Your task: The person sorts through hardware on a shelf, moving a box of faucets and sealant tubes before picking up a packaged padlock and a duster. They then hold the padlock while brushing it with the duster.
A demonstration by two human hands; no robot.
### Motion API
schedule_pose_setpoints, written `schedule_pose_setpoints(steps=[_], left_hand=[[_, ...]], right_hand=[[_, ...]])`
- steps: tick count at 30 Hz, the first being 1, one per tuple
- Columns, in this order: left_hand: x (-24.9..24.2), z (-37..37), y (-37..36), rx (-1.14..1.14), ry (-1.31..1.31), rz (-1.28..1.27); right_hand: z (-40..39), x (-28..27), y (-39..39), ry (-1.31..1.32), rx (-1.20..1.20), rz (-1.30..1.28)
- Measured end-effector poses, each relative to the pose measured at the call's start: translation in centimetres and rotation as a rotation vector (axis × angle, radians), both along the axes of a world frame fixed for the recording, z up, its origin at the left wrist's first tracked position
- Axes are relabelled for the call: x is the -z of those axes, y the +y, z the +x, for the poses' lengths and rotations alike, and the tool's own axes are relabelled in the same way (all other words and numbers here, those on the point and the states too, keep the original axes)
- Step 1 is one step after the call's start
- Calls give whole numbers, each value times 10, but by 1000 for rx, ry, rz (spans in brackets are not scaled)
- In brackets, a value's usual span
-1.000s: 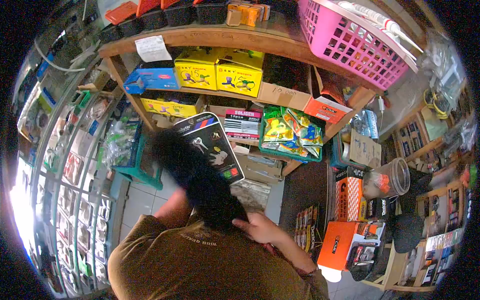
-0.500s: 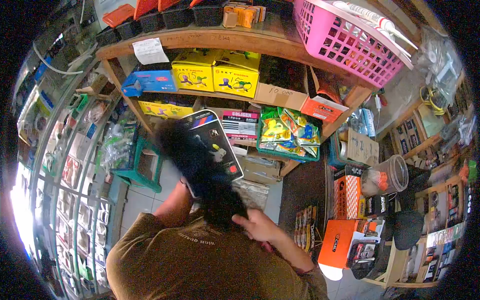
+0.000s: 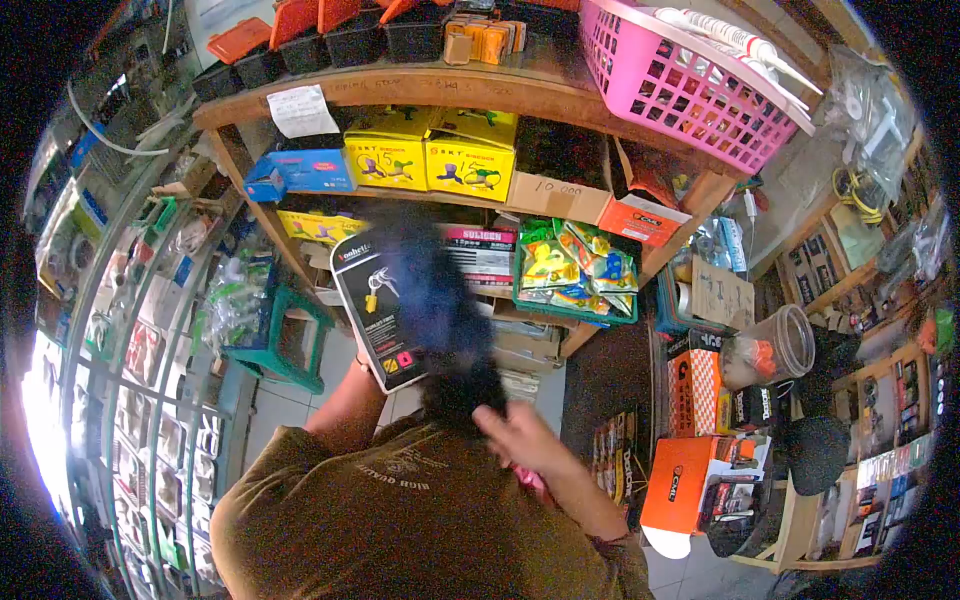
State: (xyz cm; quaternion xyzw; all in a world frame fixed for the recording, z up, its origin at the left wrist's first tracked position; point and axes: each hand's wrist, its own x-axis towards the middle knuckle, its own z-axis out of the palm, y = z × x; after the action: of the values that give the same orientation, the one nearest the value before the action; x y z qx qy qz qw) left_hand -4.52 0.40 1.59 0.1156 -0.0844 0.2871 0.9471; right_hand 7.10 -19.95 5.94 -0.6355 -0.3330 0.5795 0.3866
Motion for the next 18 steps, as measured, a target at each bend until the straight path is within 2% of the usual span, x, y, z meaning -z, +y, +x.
schedule_pose_setpoints(steps=[1,6,7,9,11,12,13,14,15,17,18], left_hand=[[-11,4,-2,-40,127,41],[9,12,3,-44,1,-89],[-28,2,-14,-17,77,-93],[-19,0,-11,-30,78,-58],[-1,6,2,-26,77,42],[13,10,8,-20,75,92],[24,10,16,-94,241,1],[38,4,14,-51,155,-23],[11,-5,1,-12,66,-47],[3,6,-3,14,27,-60],[5,12,-4,-28,64,31]], right_hand=[[-2,-2,-1,-86,-145,-108],[4,9,-2,66,70,82],[5,9,-5,62,62,74],[2,12,-10,108,-78,40],[2,14,-13,115,-100,83],[7,10,-14,82,24,82],[10,4,-15,44,146,78],[7,-9,-14,93,285,182],[8,-7,-15,87,282,182],[8,1,-18,-61,208,42],[4,-9,-14,-206,-60,-44]])
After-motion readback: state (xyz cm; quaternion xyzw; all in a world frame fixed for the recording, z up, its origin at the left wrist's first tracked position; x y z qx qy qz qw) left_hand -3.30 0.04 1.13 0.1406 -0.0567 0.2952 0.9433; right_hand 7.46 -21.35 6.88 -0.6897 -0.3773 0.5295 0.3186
